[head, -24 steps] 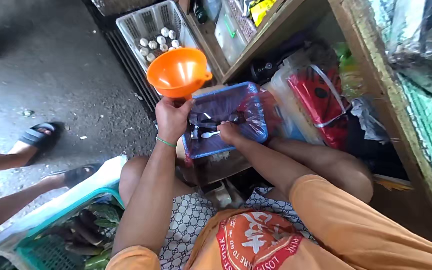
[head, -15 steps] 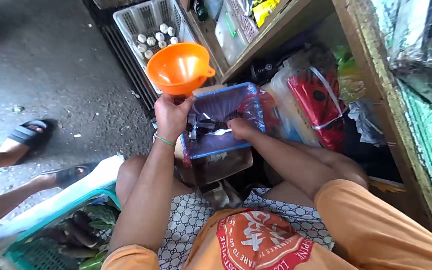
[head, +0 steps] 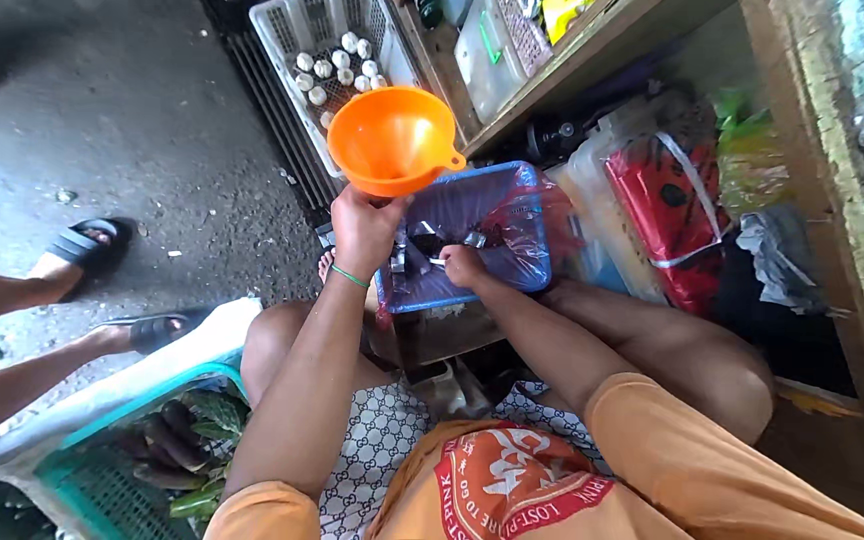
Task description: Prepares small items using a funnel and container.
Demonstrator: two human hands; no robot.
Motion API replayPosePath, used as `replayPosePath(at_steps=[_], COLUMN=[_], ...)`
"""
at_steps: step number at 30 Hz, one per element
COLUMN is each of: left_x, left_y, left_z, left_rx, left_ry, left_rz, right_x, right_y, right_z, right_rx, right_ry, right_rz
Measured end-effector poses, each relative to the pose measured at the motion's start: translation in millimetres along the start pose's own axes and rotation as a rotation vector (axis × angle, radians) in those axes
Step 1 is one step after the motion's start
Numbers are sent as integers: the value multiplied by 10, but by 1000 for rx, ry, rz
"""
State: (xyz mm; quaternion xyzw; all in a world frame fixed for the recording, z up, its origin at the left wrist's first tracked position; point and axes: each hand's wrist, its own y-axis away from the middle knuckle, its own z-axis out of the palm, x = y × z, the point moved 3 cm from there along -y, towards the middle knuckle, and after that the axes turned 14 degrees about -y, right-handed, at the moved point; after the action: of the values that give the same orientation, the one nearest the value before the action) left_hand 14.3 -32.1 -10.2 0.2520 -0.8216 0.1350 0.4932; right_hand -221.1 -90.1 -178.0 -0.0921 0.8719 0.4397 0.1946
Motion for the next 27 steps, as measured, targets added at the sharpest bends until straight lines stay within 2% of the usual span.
replayPosePath(at_steps=[5, 10, 12, 17, 19, 24, 27], left_x=[-78, -173, -222, -356, -361, -277, -171], left_y=[11, 89, 122, 182, 205, 327, 431], left_z=[36, 133, 171, 185, 208, 409, 528], left_rx=[53, 20, -23, -234, -300, -380, -407], left_ry=[55, -13, -58, -418, -487, -452, -362], left_rz=[93, 206, 191, 10, -51, 60, 128], right_x=[160, 177, 124, -207, -326, -602, -898], right_y=[34, 521, 748, 1410, 1615, 1844, 1960], right_z=[-234, -788, -971, -1421, -1603, -1810, -1636], right_rx=[-75, -34, 10, 114, 163, 244, 356], right_ry=[-117, -187, -232, -299, -309, -319, -122], right_rz=[-70, -87, -113, -175, -229, -293, -339])
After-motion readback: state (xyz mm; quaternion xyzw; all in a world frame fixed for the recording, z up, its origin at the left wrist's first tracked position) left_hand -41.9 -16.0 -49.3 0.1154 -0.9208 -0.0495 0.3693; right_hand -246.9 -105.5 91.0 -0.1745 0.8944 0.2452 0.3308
